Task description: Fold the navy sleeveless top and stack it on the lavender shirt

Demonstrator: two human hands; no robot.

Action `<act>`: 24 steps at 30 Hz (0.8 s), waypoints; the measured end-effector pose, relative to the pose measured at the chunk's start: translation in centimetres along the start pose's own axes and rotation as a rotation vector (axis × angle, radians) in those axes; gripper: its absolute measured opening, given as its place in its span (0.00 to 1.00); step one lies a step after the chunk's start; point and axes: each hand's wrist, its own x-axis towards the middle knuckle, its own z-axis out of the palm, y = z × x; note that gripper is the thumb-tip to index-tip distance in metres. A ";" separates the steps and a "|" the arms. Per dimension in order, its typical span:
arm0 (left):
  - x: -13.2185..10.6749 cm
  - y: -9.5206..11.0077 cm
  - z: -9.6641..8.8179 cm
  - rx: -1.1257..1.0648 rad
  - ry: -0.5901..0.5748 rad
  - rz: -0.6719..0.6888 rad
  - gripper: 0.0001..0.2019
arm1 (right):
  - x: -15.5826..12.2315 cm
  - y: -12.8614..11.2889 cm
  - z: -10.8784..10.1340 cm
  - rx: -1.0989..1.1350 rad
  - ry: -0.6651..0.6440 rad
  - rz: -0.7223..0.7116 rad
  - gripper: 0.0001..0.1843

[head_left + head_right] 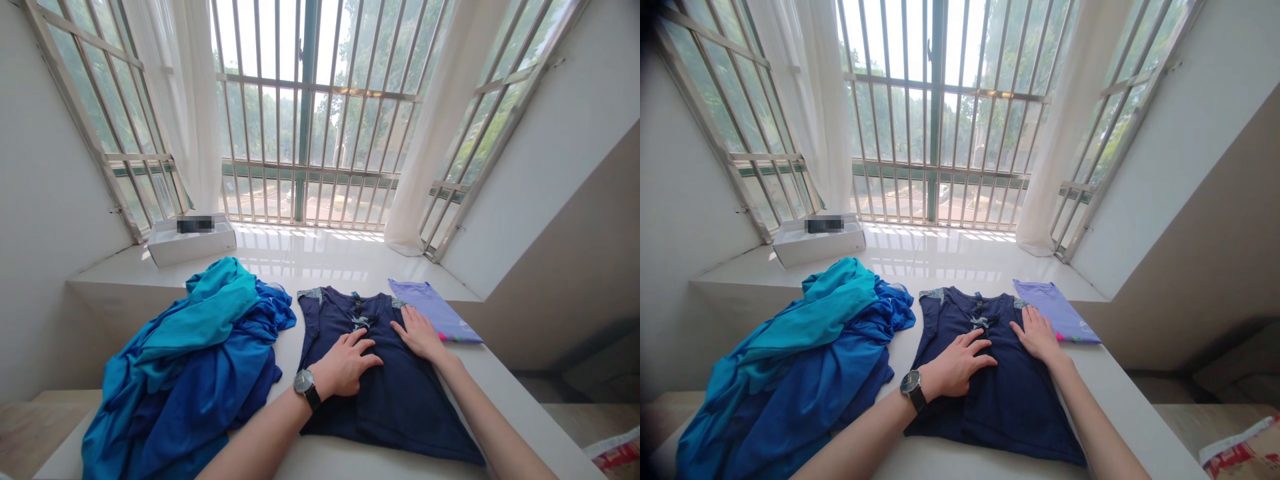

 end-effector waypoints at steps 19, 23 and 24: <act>0.0 0.1 -0.3 0.013 -0.034 -0.008 0.29 | 0.0 -0.9 1.1 -0.024 0.050 0.059 0.41; 0.0 0.1 -0.3 0.003 -0.031 -0.015 0.31 | 0.0 -1.0 1.2 0.001 0.062 0.060 0.42; 0.0 0.1 -0.2 0.001 -0.029 -0.015 0.31 | 0.0 -1.0 1.2 0.004 0.066 0.062 0.42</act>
